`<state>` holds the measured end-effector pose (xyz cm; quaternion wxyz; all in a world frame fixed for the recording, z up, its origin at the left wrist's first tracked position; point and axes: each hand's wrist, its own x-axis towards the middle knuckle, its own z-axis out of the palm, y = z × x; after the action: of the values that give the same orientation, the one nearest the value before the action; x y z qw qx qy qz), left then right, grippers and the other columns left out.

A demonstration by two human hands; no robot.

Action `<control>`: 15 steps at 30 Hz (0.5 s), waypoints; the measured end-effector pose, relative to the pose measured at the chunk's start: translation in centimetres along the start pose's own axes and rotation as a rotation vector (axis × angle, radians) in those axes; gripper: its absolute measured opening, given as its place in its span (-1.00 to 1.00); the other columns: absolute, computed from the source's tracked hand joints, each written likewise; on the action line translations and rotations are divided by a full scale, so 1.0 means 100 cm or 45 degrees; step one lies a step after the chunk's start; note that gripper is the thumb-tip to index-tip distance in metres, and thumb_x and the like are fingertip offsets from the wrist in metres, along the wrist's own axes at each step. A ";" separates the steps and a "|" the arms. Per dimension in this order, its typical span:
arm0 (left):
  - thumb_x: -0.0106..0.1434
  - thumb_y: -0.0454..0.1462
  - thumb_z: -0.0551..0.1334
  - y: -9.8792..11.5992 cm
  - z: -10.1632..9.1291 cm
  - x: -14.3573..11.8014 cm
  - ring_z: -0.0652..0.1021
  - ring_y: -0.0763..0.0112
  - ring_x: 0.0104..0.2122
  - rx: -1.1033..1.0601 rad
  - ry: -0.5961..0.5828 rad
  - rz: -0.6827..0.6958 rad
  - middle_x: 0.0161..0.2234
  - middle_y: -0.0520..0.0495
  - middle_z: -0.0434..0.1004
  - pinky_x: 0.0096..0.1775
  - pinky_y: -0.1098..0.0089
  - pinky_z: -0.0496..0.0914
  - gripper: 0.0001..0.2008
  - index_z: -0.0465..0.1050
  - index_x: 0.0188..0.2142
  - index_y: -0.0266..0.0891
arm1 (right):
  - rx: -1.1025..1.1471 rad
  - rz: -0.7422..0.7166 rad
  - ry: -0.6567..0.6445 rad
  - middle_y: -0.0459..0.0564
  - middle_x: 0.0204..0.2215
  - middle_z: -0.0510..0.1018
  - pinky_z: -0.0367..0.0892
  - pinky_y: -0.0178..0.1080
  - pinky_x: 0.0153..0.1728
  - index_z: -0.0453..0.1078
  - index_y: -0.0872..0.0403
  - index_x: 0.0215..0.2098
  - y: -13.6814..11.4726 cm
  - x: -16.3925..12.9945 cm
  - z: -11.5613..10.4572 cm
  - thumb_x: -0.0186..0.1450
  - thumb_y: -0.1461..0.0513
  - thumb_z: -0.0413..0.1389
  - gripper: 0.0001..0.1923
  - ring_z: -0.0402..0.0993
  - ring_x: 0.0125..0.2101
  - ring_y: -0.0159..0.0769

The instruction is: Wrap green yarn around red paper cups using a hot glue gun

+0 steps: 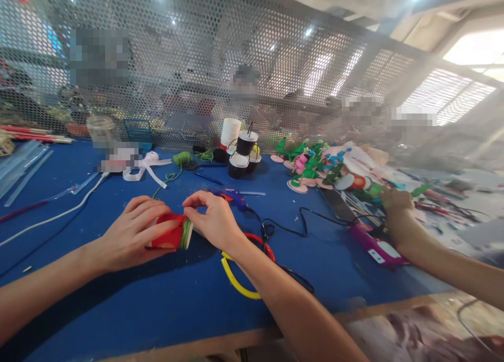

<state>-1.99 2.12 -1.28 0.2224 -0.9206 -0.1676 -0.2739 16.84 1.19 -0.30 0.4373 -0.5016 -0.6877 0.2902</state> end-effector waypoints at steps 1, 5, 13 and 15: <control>0.13 -0.17 0.18 0.000 0.000 0.000 0.43 0.23 -0.24 0.016 -0.008 0.019 -0.25 -0.15 0.45 -0.14 0.18 0.26 -0.70 0.31 -0.14 -0.19 | 0.004 0.001 -0.010 -0.11 -0.49 0.49 0.28 -0.29 -0.34 0.38 0.10 -0.46 0.001 0.000 0.000 0.07 0.33 0.09 -0.94 0.39 -0.44 -0.40; 0.16 -0.20 0.15 0.001 -0.002 -0.001 0.42 0.26 -0.22 0.057 -0.065 0.035 -0.23 -0.12 0.42 -0.12 0.17 0.24 -0.72 0.33 -0.10 -0.03 | 0.039 0.009 -0.047 -0.10 -0.49 0.49 0.28 -0.29 -0.34 0.38 0.10 -0.45 0.001 0.000 0.000 0.07 0.33 0.08 -0.94 0.40 -0.43 -0.39; 0.19 -0.24 0.11 0.003 -0.004 -0.001 0.40 0.30 -0.17 0.056 -0.139 -0.020 -0.21 -0.07 0.42 -0.06 0.20 0.20 -0.74 0.36 -0.12 0.10 | 0.104 0.117 -0.134 -0.12 -0.48 0.47 0.30 -0.28 -0.33 0.36 0.10 -0.43 0.003 0.001 -0.002 0.05 0.32 0.11 -0.91 0.39 -0.43 -0.40; 0.19 -0.26 0.11 0.002 -0.005 -0.001 0.40 0.29 -0.17 0.043 -0.114 -0.020 -0.21 -0.10 0.42 -0.07 0.20 0.20 -0.73 0.36 -0.12 0.09 | 0.152 0.194 -0.146 -0.12 -0.48 0.45 0.31 -0.28 -0.34 0.34 0.11 -0.39 0.005 0.003 -0.003 0.07 0.28 0.12 -0.89 0.39 -0.43 -0.40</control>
<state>-2.17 1.73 -1.01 0.2281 -0.9267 -0.1891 -0.2311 17.32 1.60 -0.50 0.4029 -0.5081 -0.6530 0.3913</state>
